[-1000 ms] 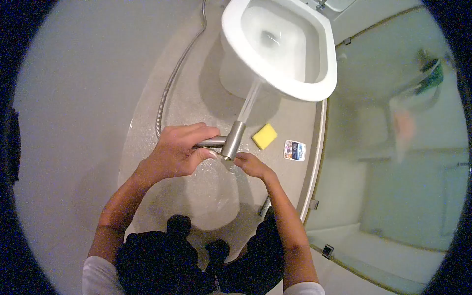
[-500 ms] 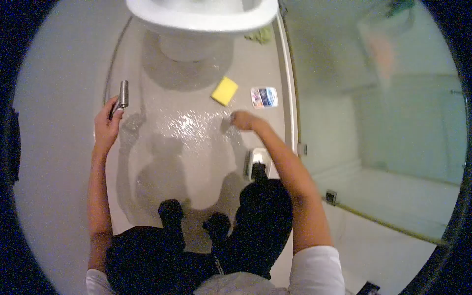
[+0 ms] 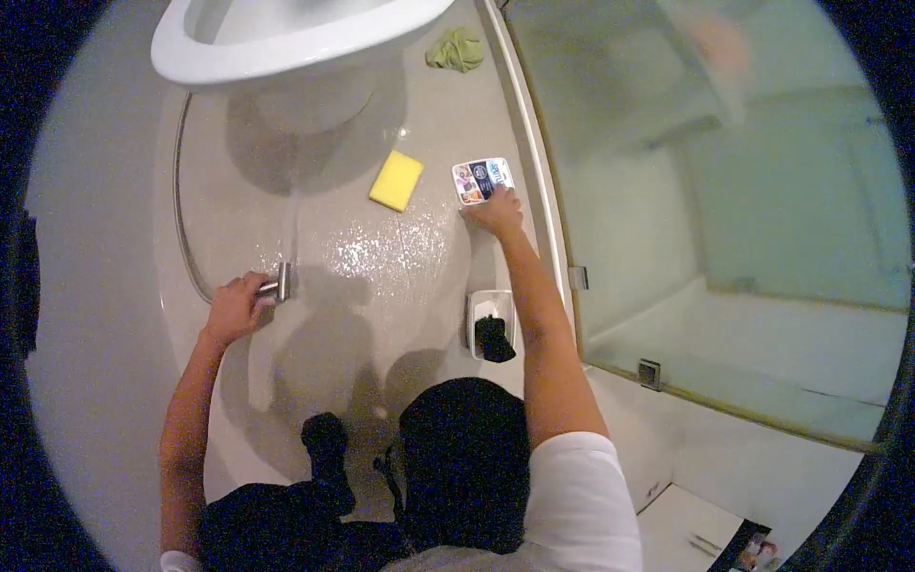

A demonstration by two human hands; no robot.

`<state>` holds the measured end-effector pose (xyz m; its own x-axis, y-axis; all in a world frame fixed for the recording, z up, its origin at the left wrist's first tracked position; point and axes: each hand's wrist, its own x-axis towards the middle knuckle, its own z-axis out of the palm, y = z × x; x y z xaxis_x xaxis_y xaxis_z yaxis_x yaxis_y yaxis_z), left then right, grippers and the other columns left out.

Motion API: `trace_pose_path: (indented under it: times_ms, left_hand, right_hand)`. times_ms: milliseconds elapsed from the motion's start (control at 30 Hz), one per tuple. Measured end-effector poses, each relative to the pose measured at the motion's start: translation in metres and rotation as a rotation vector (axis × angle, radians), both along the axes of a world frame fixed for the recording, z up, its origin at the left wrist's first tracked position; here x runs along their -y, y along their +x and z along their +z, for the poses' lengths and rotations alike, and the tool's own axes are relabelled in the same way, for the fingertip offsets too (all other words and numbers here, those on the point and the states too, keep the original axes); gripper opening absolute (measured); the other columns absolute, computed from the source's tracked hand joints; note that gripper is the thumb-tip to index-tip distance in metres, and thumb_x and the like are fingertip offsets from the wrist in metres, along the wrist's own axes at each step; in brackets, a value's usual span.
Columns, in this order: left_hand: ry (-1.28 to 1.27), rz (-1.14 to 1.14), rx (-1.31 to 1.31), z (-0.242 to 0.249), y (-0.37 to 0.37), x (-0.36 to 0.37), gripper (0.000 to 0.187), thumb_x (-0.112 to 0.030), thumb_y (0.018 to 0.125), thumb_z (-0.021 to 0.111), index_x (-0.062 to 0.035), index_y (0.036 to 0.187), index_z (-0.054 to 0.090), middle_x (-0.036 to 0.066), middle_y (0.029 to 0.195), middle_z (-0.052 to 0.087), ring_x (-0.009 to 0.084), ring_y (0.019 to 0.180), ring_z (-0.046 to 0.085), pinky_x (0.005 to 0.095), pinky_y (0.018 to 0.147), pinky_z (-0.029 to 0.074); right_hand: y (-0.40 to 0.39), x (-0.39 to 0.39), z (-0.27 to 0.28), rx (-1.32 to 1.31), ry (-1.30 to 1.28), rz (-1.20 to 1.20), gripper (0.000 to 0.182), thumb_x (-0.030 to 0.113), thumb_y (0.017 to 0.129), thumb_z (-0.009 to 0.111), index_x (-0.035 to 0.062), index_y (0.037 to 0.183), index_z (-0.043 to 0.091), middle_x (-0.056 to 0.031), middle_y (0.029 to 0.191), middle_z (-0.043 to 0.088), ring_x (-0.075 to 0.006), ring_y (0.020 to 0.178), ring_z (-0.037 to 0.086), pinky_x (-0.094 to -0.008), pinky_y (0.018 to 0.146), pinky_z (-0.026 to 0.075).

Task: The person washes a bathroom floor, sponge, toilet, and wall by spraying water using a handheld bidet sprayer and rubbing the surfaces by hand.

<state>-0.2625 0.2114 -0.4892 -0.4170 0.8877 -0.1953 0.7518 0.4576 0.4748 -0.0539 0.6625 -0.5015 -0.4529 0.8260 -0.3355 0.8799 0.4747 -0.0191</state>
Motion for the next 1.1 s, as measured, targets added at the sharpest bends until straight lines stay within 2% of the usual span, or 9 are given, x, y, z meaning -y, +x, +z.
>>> trace_pose_path:
  times_ms: [167, 367, 467, 500, 633, 767, 867, 1000, 1100]
  left_hand:
    - [-0.145, 0.0, 0.035, 0.025, 0.014, 0.004, 0.043, -0.035, 0.078, 0.062, -0.0129, 0.114, 0.054, 0.009, 0.106, 0.059, 0.033, 0.093, 0.059, 0.0458, 0.077, 0.047]
    - [-0.086, 0.046, 0.005, 0.032, 0.022, 0.009, 0.045, -0.034, 0.076, 0.066, -0.0124, 0.114, 0.054, 0.01, 0.107, 0.058, 0.0335, 0.097, 0.058, 0.0457, 0.081, 0.046]
    - [-0.102, -0.004, 0.103, 0.039, 0.022, -0.005, 0.05, -0.039, 0.077, 0.065, -0.0091, 0.115, 0.054, 0.013, 0.106, 0.059, 0.0341, 0.099, 0.056, 0.0447, 0.084, 0.045]
    - [-0.105, -0.001, 0.107, 0.038, 0.021, -0.01, 0.05, -0.039, 0.077, 0.065, -0.0091, 0.115, 0.054, 0.013, 0.106, 0.059, 0.0341, 0.099, 0.056, 0.0447, 0.084, 0.045]
    - [-0.144, -0.095, 0.196, 0.044, 0.025, -0.025, 0.047, -0.034, 0.075, 0.067, -0.0101, 0.115, 0.056, 0.012, 0.114, 0.058, 0.0333, 0.104, 0.056, 0.0445, 0.088, 0.044]
    - [-0.146, -0.117, 0.263, 0.055, 0.03, -0.038, 0.046, -0.033, 0.076, 0.066, -0.0112, 0.114, 0.056, 0.013, 0.118, 0.057, 0.0331, 0.11, 0.053, 0.0454, 0.093, 0.041]
    - [-0.094, -0.093, 0.238, 0.052, 0.034, -0.04, 0.045, -0.033, 0.076, 0.066, -0.0117, 0.114, 0.056, 0.014, 0.118, 0.056, 0.0336, 0.11, 0.052, 0.0462, 0.094, 0.039]
    - [-0.176, -0.215, 0.271, 0.048, 0.023, -0.049, 0.045, -0.029, 0.073, 0.069, -0.0115, 0.113, 0.056, 0.014, 0.115, 0.057, 0.0338, 0.108, 0.053, 0.0468, 0.092, 0.039]
    - [-0.236, -0.222, 0.302, 0.057, 0.031, -0.055, 0.046, -0.028, 0.072, 0.071, -0.0104, 0.112, 0.056, 0.013, 0.111, 0.058, 0.0336, 0.107, 0.053, 0.0459, 0.092, 0.039]
  right_hand:
    - [-0.015, 0.0, -0.039, 0.016, 0.164, 0.406, 0.04, 0.03, 0.077, 0.063, 0.0041, 0.107, 0.055, -0.013, 0.113, 0.054, -0.0286, 0.106, 0.055, -0.0427, 0.082, 0.05]
    - [-0.005, 0.017, -0.031, 0.053, 0.164, 0.679, 0.033, 0.021, 0.082, 0.052, 0.0028, 0.109, 0.056, -0.0147, 0.125, 0.049, -0.0316, 0.115, 0.049, -0.0516, 0.089, 0.043]
    - [0.003, 0.028, -0.029, -0.068, 0.339, 0.649, 0.041, 0.025, 0.081, 0.056, 0.0027, 0.115, 0.054, -0.0164, 0.136, 0.038, -0.0373, 0.125, 0.037, -0.06, 0.096, 0.034]
    - [0.002, 0.031, -0.016, -0.03, 0.294, 0.523, 0.068, 0.038, 0.073, 0.068, 0.005, 0.127, 0.044, -0.0177, 0.142, 0.027, -0.0405, 0.131, 0.025, -0.0637, 0.099, 0.026]
    - [0.002, 0.001, -0.025, -0.187, -0.012, 0.218, 0.109, 0.053, 0.051, 0.08, 0.0084, 0.135, 0.027, -0.0189, 0.132, 0.035, -0.0394, 0.124, 0.033, -0.062, 0.093, 0.033]
    - [-0.005, 0.016, -0.027, -0.264, -0.004, 0.382, 0.098, 0.046, 0.059, 0.075, 0.0071, 0.134, 0.027, -0.0201, 0.121, 0.041, -0.0384, 0.108, 0.049, -0.0527, 0.087, 0.043]
    - [-0.002, 0.046, 0.003, -0.405, 0.029, 0.257, 0.088, 0.045, 0.063, 0.07, 0.0048, 0.131, 0.032, -0.021, 0.115, 0.043, -0.0397, 0.102, 0.051, -0.0465, 0.086, 0.045]
    - [0.056, 0.086, 0.061, -0.316, -0.023, -0.004, 0.087, 0.048, 0.069, 0.068, 0.005, 0.135, 0.031, -0.0219, 0.118, 0.04, -0.0399, 0.106, 0.05, -0.0482, 0.086, 0.045]
    - [0.15, 0.131, 0.045, -0.254, -0.002, -0.055, 0.092, 0.051, 0.071, 0.068, 0.0003, 0.137, 0.029, -0.0275, 0.123, 0.036, -0.0433, 0.111, 0.042, -0.0475, 0.092, 0.039]
